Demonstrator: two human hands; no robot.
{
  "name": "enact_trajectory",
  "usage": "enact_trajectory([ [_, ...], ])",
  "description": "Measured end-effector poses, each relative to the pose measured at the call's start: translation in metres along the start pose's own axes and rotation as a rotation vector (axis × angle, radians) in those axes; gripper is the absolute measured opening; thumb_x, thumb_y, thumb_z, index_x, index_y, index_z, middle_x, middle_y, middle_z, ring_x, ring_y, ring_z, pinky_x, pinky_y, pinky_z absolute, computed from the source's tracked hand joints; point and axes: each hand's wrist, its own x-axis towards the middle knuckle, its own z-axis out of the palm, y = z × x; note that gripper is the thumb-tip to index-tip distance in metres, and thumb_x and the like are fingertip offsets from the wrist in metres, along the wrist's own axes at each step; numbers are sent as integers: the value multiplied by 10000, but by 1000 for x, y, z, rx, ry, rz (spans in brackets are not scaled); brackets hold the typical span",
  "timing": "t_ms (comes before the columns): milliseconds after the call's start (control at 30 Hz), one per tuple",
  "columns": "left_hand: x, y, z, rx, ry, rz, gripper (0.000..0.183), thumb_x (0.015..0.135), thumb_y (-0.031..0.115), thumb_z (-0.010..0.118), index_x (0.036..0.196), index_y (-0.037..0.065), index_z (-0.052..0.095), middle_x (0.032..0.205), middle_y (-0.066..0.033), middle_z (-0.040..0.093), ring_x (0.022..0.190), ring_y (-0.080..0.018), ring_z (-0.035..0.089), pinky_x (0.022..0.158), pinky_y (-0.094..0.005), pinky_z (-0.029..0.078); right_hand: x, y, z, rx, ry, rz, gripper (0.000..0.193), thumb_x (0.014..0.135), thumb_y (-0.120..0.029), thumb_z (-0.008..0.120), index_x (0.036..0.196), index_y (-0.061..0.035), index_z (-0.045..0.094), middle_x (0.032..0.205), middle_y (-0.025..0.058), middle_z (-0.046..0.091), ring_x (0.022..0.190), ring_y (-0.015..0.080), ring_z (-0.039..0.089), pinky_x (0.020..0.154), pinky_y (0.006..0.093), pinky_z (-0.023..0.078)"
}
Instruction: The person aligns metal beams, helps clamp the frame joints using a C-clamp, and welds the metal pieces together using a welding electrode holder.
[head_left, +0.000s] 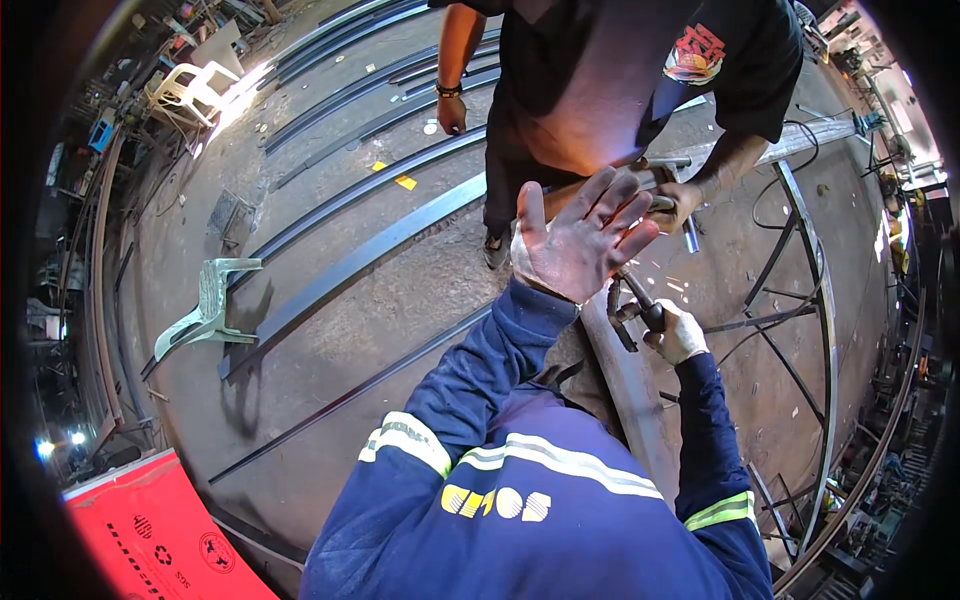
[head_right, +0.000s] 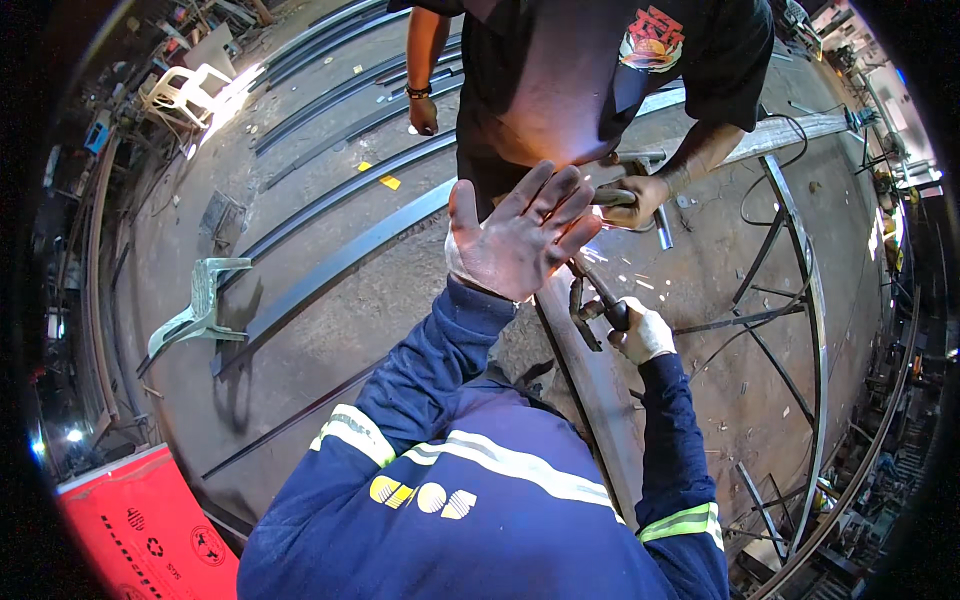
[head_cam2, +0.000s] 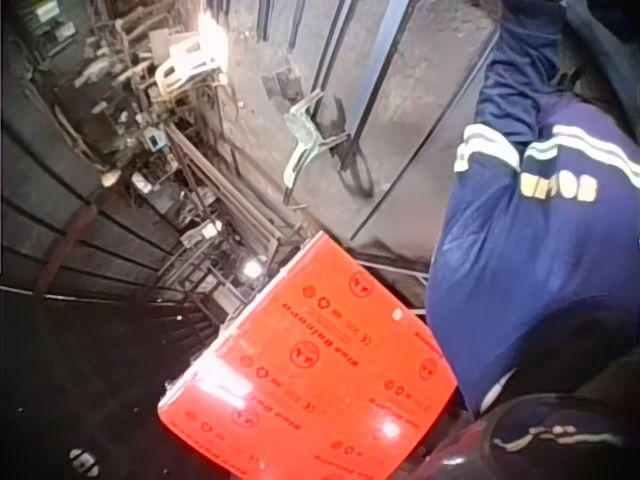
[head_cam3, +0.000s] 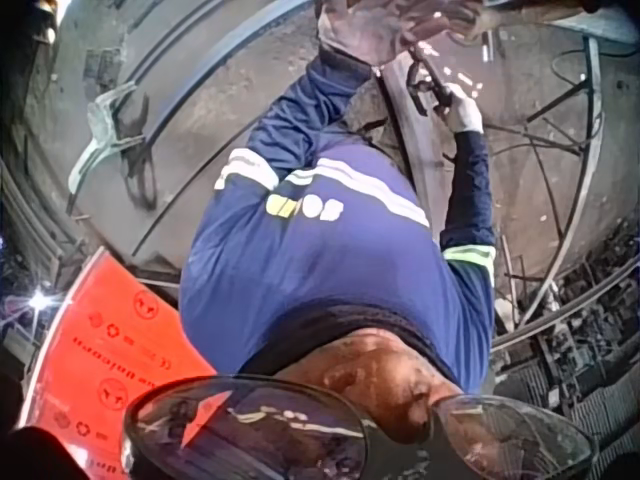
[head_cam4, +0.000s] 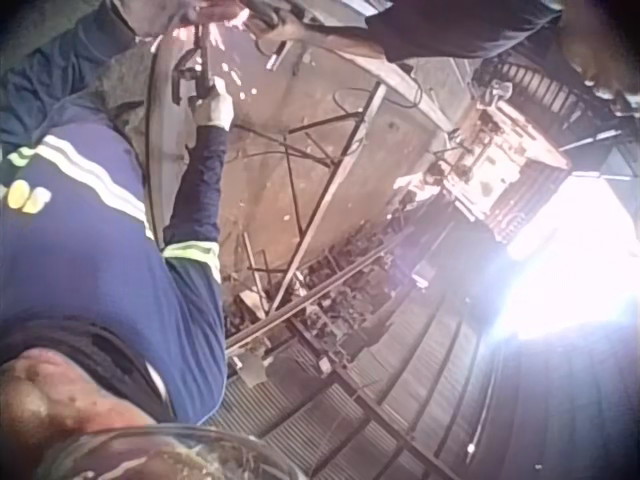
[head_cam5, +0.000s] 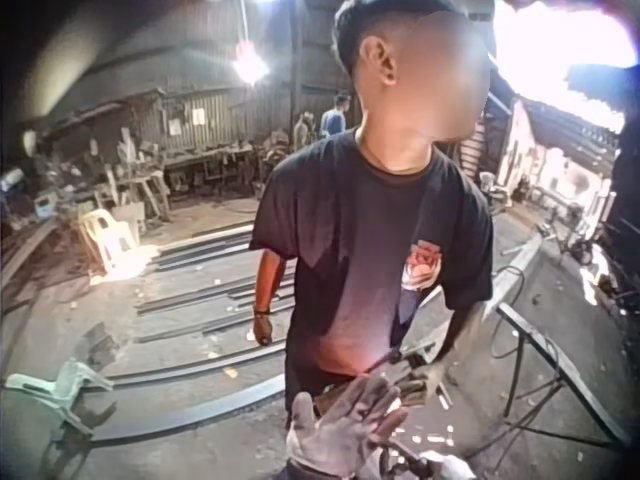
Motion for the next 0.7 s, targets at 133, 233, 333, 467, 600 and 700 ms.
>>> enact_trajectory([
  [133, 1, -1, 2, -3, 10, 5, 929, 933, 752, 365, 1544, 54, 324, 1587, -164, 350, 1486, -335, 293, 1242, -545, 137, 1, -2, -2, -32, -44, 56, 492, 690, -183, 807, 1132, -116, 601, 907, 201, 704, 873, 418, 688, 753, 471, 544],
  [233, 0, -1, 5, -16, 36, -1, 928, 938, 751, 352, 1549, 54, 313, 1591, -166, 342, 1491, -334, 282, 1242, -543, 132, 0, -6, -2, -15, -17, 55, 496, 693, -199, 808, 1138, -117, 605, 911, 200, 706, 878, 418, 688, 766, 469, 544],
  [333, -1, -1, 6, -29, 88, 12, 930, 936, 753, 360, 1547, 53, 321, 1593, -167, 338, 1490, -340, 281, 1238, -543, 147, -3, -14, -7, -14, -14, 72, 499, 697, -212, 808, 1145, -114, 612, 922, 201, 708, 882, 421, 686, 779, 472, 543],
  [467, -2, 5, 9, -8, 139, 50, 931, 932, 732, 401, 1544, 34, 318, 1602, -174, 319, 1509, -345, 231, 1232, -552, 167, -12, -13, -10, 90, 19, -73, 487, 712, -182, 771, 1170, -113, 621, 823, 187, 687, 777, 391, 691, 701, 416, 543],
  [600, -8, 27, 5, 30, 135, 99, 950, 921, 732, 426, 1548, 30, 298, 1606, -168, 314, 1512, -342, 226, 1243, -536, 141, -22, -33, -14, 115, 8, -3, 481, 702, -175, 758, 1161, -122, 621, 820, 198, 683, 777, 385, 696, 675, 426, 536],
  [700, -13, 36, 2, 112, 50, 157, 950, 932, 743, 382, 1547, 24, 294, 1590, -179, 334, 1494, -365, 262, 1233, -553, 197, -17, -32, -8, 48, -33, 119, 504, 699, -195, 760, 1178, -119, 619, 844, 208, 689, 817, 395, 697, 712, 452, 542],
])
